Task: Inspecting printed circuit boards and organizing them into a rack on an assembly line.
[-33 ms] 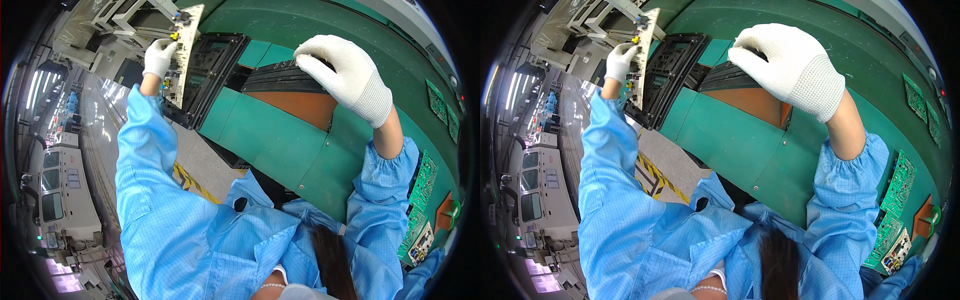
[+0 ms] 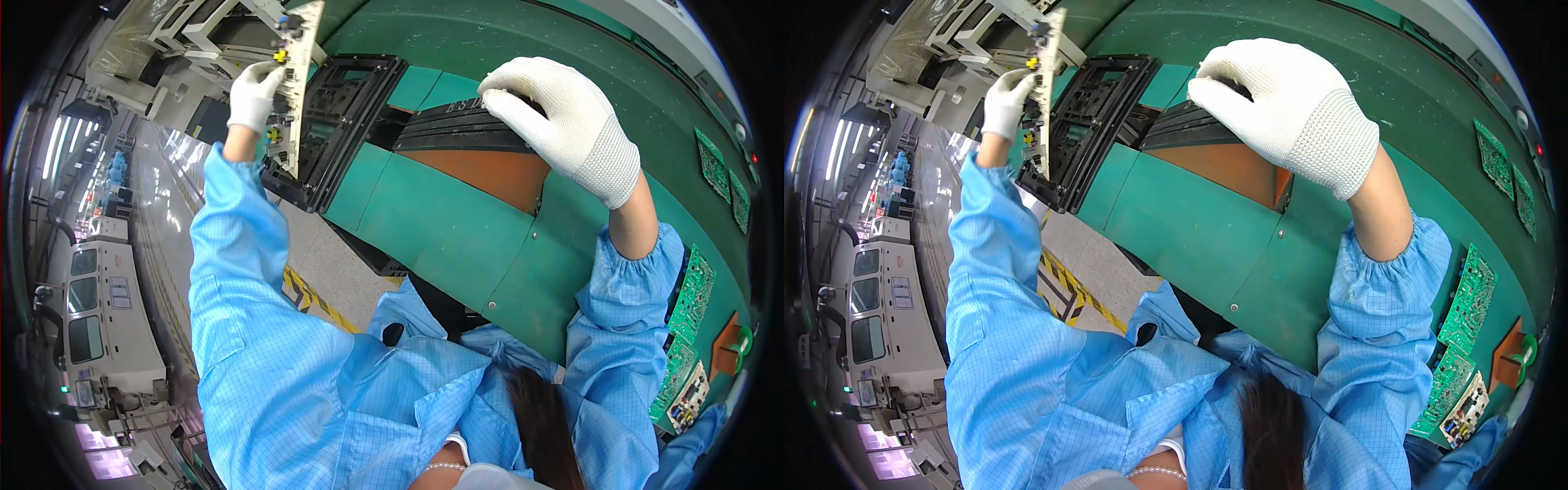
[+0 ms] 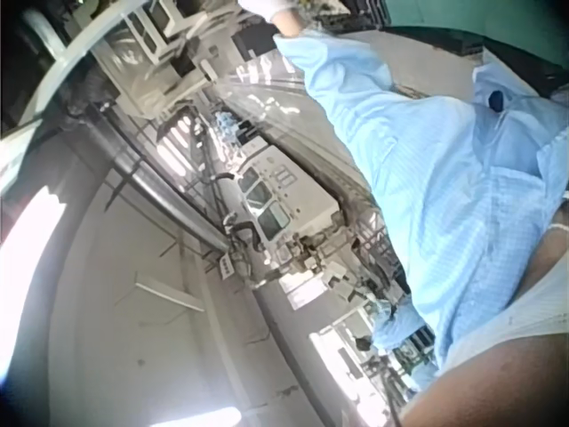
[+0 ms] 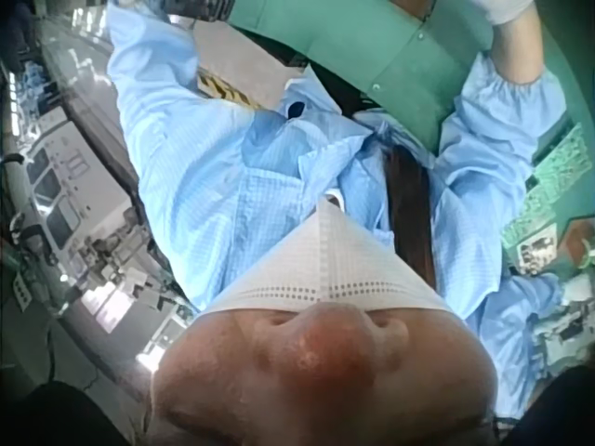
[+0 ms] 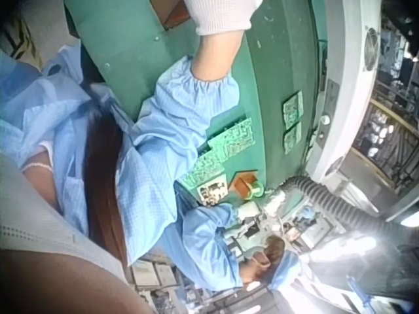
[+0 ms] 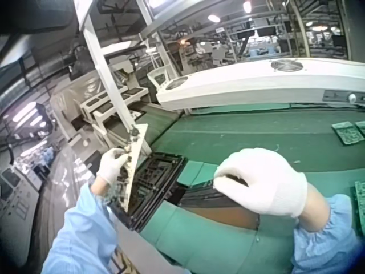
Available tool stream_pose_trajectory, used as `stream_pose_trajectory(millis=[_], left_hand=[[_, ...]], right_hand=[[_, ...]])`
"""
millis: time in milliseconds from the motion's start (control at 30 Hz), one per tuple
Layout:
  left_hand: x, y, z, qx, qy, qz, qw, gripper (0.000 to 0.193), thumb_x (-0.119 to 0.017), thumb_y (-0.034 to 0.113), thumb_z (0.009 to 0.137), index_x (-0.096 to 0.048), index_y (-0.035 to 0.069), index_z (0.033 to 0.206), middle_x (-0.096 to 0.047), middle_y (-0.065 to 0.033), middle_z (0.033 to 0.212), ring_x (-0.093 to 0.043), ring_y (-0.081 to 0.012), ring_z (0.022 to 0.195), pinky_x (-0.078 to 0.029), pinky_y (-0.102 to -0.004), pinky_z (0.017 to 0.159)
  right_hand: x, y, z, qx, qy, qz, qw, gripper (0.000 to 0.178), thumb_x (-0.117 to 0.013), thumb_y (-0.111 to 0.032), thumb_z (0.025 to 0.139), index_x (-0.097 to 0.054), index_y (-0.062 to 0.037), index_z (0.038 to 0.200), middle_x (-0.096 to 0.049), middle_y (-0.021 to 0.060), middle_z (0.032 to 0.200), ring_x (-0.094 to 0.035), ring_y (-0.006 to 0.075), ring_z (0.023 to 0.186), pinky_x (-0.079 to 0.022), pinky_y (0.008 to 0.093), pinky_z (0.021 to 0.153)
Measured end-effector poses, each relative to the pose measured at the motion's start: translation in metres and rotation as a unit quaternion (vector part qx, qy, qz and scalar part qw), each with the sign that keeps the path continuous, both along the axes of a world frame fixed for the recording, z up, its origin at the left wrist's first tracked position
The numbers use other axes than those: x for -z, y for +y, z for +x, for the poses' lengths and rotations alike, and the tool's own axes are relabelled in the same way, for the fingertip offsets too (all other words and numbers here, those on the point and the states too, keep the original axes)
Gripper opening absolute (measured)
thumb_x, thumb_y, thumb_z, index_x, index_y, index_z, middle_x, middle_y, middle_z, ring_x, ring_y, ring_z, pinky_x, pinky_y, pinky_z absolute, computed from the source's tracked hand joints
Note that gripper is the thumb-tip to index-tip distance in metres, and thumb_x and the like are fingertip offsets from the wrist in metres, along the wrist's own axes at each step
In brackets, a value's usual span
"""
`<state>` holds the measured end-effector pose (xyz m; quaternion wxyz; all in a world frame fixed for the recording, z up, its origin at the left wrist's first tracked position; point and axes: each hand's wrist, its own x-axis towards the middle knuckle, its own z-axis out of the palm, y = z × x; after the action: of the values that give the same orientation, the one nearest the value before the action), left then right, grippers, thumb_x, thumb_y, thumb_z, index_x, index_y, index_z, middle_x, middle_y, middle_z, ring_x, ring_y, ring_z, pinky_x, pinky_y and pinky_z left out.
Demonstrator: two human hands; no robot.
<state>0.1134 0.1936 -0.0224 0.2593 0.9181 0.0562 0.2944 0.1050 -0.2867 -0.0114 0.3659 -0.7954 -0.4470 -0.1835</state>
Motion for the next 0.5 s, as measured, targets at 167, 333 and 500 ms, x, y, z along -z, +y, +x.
stream_pose_trajectory(millis=[167,333,500], left_hand=[[-0.044,-0.063,-0.061,0.176,-0.023,-0.289,0.941,0.040,-0.067,0.014,0.100,-0.059,-0.009,0.132,-0.070,-0.0145,0.120,-0.069,-0.0162,0.104,-0.057,-0.0299,0.091],[-0.056,-0.127,-0.096,0.323,0.099,-0.386,0.859,0.044,-0.068,0.018,0.101,-0.058,-0.003,0.138,-0.069,-0.0154,0.126,-0.069,-0.0232,0.110,-0.057,-0.0381,0.099],[-0.026,-0.175,-0.092,0.383,0.198,-0.356,0.829,0.045,-0.069,0.021,0.099,-0.060,-0.004,0.136,-0.070,-0.0131,0.126,-0.069,-0.0212,0.108,-0.056,-0.0358,0.095]], right_hand=[[0.005,0.000,0.003,-0.008,0.000,0.045,0.999,0.033,-0.065,-0.035,0.096,-0.073,-0.0063,0.109,-0.072,0.0149,0.105,-0.069,0.0341,0.099,-0.055,0.0422,0.088],[-0.019,0.011,-0.013,0.020,-0.094,0.124,0.988,0.051,-0.075,-0.021,0.091,-0.060,-0.0012,0.136,-0.064,0.0122,0.128,-0.065,0.0229,0.109,-0.051,0.0372,0.098],[-0.057,0.008,-0.041,-0.071,0.075,0.210,0.972,0.076,-0.087,-0.023,0.081,-0.053,0.0005,0.145,-0.060,0.0185,0.138,-0.059,0.0276,0.127,-0.047,0.0380,0.107]])
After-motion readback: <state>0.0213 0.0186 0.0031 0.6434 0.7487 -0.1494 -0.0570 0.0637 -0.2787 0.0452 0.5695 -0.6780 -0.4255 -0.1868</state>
